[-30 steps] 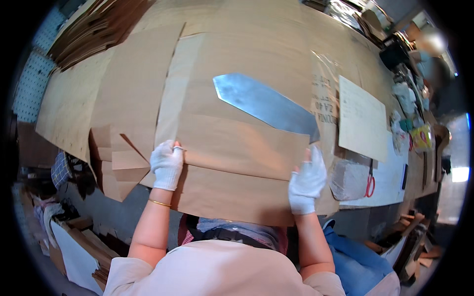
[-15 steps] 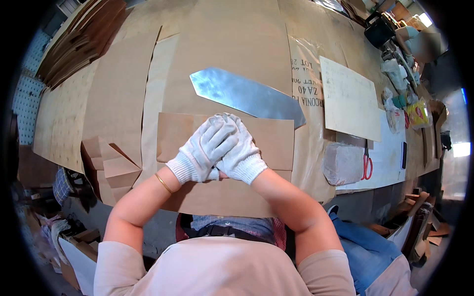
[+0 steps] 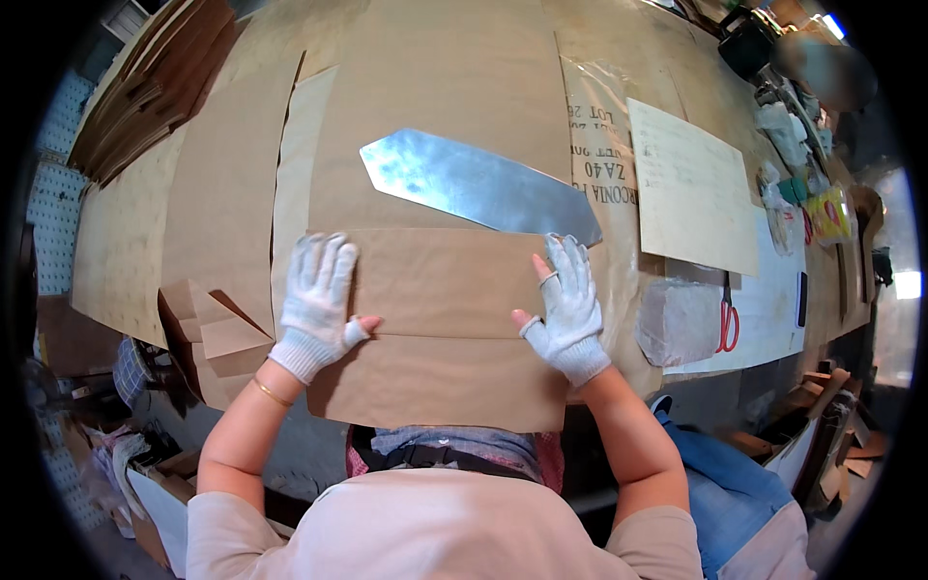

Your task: The person cuts a stack of brown cardboard sheets into smaller rectangular pieces using red-handled scissors. After cutting, they use a metal template to fold the cardboard pieces into small boxes.

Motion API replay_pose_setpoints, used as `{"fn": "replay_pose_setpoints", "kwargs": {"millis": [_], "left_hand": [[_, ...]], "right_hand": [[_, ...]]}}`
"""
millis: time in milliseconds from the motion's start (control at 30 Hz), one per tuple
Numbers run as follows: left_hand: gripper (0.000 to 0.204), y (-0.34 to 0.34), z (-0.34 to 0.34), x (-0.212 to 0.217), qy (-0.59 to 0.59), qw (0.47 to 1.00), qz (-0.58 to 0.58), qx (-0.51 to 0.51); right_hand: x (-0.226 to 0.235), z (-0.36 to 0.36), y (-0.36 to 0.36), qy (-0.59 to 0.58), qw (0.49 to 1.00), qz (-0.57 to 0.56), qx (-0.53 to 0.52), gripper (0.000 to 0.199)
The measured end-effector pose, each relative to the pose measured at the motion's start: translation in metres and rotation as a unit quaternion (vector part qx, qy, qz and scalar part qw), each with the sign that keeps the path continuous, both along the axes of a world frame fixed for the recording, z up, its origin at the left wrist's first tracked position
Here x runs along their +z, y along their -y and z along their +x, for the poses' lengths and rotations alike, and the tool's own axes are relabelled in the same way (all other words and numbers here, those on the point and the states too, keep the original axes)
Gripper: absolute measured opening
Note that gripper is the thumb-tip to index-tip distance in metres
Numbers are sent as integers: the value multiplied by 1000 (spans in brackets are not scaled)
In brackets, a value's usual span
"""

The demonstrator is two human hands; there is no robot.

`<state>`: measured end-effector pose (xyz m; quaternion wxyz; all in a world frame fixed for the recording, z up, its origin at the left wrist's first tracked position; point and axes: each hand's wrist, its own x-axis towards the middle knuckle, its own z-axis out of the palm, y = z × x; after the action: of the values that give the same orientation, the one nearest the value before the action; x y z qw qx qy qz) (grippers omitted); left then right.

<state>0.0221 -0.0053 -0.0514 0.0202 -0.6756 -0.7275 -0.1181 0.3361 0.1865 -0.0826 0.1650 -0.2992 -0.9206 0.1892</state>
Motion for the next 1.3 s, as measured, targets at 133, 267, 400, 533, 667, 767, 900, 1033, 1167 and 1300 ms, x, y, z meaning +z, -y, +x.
{"fn": "replay_pose_setpoints", "kwargs": {"millis": [133,267,400,533,667,767,900,1033,1167,1300], "left_hand": [[66,-59,14,60,95,995,6,-13],[55,-45,20,96,134,990,-31,-2],[62,-9,41,111,77,994,59,-49],[63,8,45,114,45,996,51,-53],[53,4,50,120,69,994,63,-56],[40,-20,42,127,77,996,-34,-24],[18,-84,36,111,-55,986,-152,51],[14,-70,32,64,-396,916,25,-64],[20,-9,84,78,-233,946,-177,-143],[24,58,118,9,137,975,-134,-111]], "right_hand": [[15,4,11,-31,998,49,4,67],[39,14,48,-45,997,60,21,61],[70,3,76,-45,996,64,44,63],[89,-36,82,-97,986,116,76,70],[107,-60,80,-75,986,114,92,63],[108,-58,81,-124,969,153,150,40],[92,-43,117,-145,973,34,177,32],[101,-15,96,-168,964,-25,204,41],[1,55,63,-431,821,-368,-63,82],[-40,59,66,-493,730,-468,-70,92]]}}
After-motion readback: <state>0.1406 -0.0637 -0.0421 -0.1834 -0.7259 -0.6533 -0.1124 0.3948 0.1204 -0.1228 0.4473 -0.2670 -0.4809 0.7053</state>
